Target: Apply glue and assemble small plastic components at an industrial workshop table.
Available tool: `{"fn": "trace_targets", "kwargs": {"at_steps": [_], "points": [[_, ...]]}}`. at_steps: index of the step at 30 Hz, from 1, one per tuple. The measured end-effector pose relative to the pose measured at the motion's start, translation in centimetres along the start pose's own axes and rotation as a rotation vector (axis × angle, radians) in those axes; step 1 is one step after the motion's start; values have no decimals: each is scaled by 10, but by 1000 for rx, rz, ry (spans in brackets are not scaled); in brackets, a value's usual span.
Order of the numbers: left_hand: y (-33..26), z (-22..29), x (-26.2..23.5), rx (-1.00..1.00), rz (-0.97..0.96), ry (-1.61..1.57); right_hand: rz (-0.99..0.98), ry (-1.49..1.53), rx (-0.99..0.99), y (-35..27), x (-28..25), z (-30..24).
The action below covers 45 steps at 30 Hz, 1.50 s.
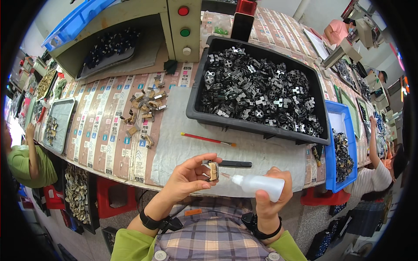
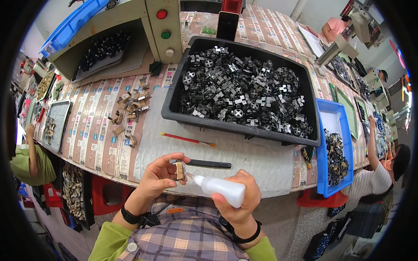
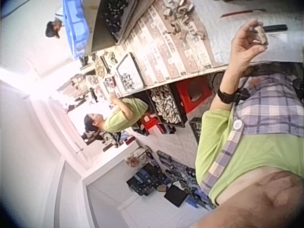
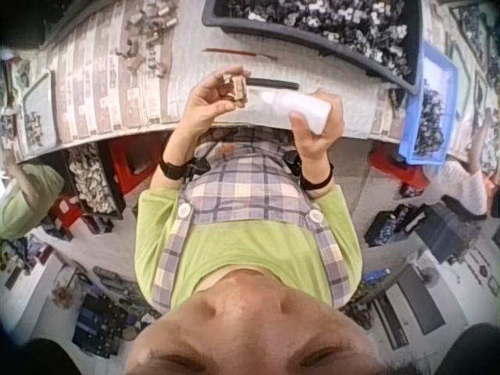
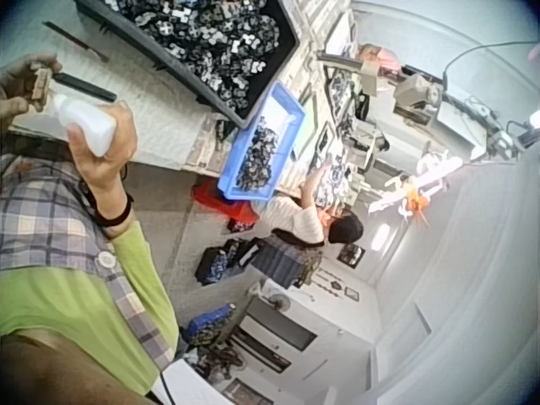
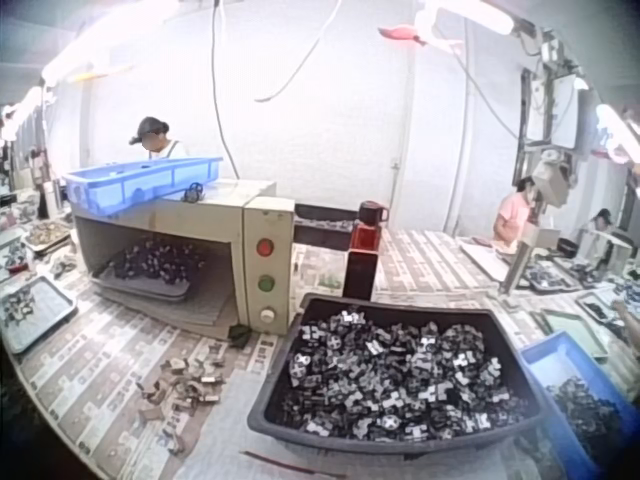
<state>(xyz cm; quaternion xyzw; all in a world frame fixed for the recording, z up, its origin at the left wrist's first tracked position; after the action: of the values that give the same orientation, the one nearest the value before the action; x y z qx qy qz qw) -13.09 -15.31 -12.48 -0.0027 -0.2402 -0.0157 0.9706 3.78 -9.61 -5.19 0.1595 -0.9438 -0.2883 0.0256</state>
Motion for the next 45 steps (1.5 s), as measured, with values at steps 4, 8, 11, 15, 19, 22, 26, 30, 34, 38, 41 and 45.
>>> {"fn": "trace_targets", "kwargs": {"at_steps": [4, 8, 11, 15, 19, 22, 26, 30, 34, 38, 41, 45], "points": [[1, 0, 1, -13, 3, -3, 65, -45, 108, 0, 2, 3], [2, -1, 1, -5, -1, 1, 97, -5, 65, -1, -10, 2], [4, -6, -4, -22, 97, 41, 316, 50, 6, -2, -44, 11], [0, -10, -18, 13, 170, 3, 354, 119, 268, 14, -90, 31], [2, -7, -19, 35, 135, -26, 406, -220, 364, 4, -146, 43], [2, -8, -21, 56, 165, -32, 388, -128, 367, -8, -155, 81], [6, -9, -20, 29, 212, -7, 393, -207, 453, -25, -162, 106], [4, -8, -22, 29, 207, -22, 395, -397, 405, -37, -167, 113], [2, -6, -29, 49, 192, -26, 493, -831, 13, 2, -149, 13], [1, 0, -28, 84, 174, -50, 15, -487, 136, 82, -51, -19], [-3, 9, -30, 136, 194, -104, -292, -570, 158, 115, 16, 48], [-13, 8, -34, 122, 211, -94, -392, -819, 452, 126, 26, 113]]}}
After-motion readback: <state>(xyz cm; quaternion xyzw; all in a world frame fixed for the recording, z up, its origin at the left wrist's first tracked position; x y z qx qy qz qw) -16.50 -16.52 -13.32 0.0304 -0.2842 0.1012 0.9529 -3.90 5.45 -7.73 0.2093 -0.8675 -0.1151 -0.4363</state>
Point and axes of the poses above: each hand's wrist, its own y-axis towards the middle knuckle, its own x-axis out of the palm, z = x × y, the point moved 6 cm from there along y, towards the middle knuckle, and after that the axes turned 9 degrees about y, right-handed, at the moved point
